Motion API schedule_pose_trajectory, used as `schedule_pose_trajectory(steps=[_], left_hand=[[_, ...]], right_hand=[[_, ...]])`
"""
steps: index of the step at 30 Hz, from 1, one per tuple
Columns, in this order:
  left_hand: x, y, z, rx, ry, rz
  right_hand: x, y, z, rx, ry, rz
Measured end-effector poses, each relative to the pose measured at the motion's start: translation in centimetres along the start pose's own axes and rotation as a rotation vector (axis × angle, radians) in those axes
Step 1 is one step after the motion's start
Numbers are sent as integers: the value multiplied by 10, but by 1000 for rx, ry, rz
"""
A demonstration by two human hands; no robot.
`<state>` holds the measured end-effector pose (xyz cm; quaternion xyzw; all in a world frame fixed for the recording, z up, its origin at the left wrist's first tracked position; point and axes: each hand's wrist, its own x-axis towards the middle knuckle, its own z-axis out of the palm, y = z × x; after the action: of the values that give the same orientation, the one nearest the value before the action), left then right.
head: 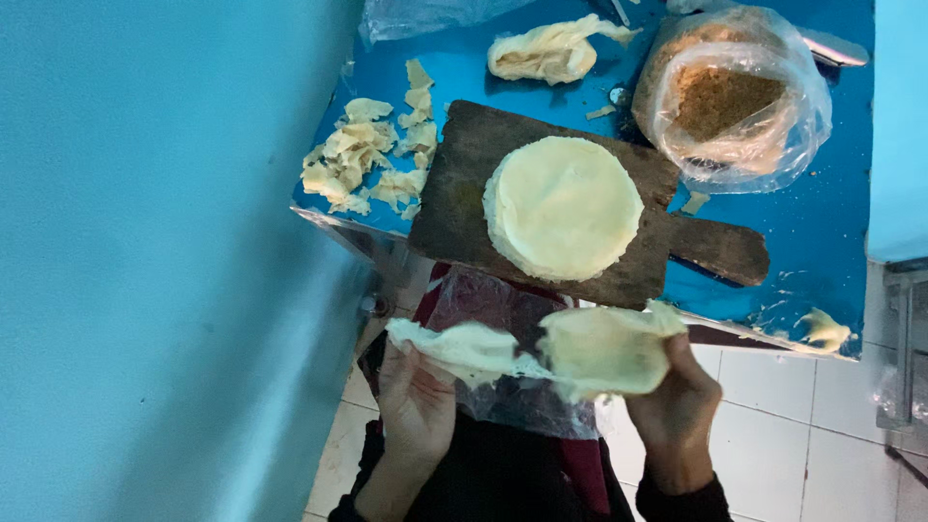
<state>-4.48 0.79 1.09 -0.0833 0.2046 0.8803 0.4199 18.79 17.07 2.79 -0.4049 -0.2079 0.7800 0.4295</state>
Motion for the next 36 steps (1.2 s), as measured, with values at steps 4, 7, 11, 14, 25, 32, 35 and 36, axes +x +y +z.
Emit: schedule_pose_trajectory(steps=[4,7,11,14,25,32,35,36], left_hand=[[3,13,17,112,14,-5],[8,18,24,154,-109,-54],[15,17,30,353,-199,-251],[20,17,42,538,-283,-335],[29,19,116,962,-776,-539],[50,27,123,1178,-676,-376],[53,28,122,1241,-631,-367],[53,28,122,1255,-603,-382]], right_hand=[[2,-15,-20,-15,18,-67],[6,-20,-43,-188,-183,-168],[7,-26,-53,-699,-293,-322],[7,-32,-34,-740,-367,-380],[19,-44,72,-880,-767,98],[42,-42,38,-709,-585,27],[41,-48,37,-863,-514,28],[39,-50,40,-875,-495,25]])
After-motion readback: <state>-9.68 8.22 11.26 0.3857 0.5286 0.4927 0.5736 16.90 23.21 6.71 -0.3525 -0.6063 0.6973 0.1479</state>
